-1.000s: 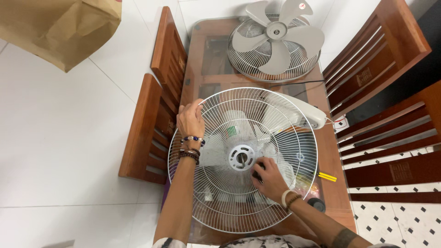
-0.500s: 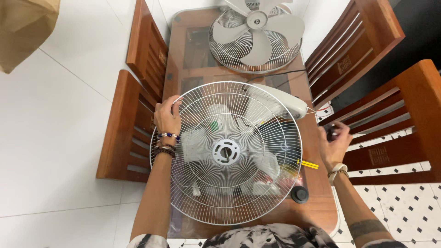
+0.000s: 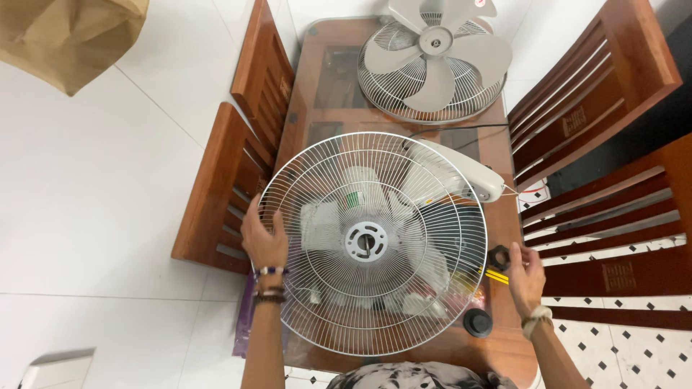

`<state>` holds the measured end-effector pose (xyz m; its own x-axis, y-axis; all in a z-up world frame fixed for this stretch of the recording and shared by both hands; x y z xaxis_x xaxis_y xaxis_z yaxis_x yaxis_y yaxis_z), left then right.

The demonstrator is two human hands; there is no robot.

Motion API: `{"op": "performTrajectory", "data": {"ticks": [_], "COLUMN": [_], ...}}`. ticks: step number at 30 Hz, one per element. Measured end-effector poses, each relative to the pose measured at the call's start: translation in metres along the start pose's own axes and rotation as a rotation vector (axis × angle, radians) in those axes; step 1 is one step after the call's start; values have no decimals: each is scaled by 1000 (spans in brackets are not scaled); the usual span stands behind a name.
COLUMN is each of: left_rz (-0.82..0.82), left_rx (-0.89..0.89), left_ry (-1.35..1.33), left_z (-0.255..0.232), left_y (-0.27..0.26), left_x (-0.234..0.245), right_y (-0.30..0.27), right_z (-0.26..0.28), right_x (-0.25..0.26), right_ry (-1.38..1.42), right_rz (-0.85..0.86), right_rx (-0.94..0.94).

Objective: The person disassembles a table fan by removing the front grille, fan blades, and motor housing. They use a screwdriver to loosen screws and separate components, placing them on the table.

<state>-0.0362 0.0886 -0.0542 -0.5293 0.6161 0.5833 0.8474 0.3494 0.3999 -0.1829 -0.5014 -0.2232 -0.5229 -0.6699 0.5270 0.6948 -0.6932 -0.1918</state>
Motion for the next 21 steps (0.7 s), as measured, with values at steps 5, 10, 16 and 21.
{"op": "performTrajectory", "data": {"ticks": [5, 10, 16, 21], "left_rz": [51, 95, 35, 112], "left_rx": [379, 376, 349, 392], "left_ry": [-340, -552, -439, -517], "left_z": [92, 113, 97, 115], "left_y": [-77, -89, -113, -128], "left_x": [14, 13, 18, 10], "right_y": [-66, -66, -79, -88], "right_z": [26, 32, 40, 51], "right_x": [-49, -50, -23, -11], "right_ry": [2, -139, -211, -333], "right_rz": [501, 456, 413, 382], "right_rx": [94, 206, 171, 197]}}
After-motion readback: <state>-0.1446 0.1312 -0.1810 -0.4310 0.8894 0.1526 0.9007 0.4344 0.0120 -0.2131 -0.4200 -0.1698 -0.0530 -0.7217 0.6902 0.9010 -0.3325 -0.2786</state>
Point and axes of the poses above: each hand's wrist, its own y-axis towards the middle knuckle, its own x-axis out of the back of the hand, z = x × y, the point moved 8 cm from there along y, towards the middle knuckle, and after that the axes turned 8 degrees about -y, right-handed, at the moved point
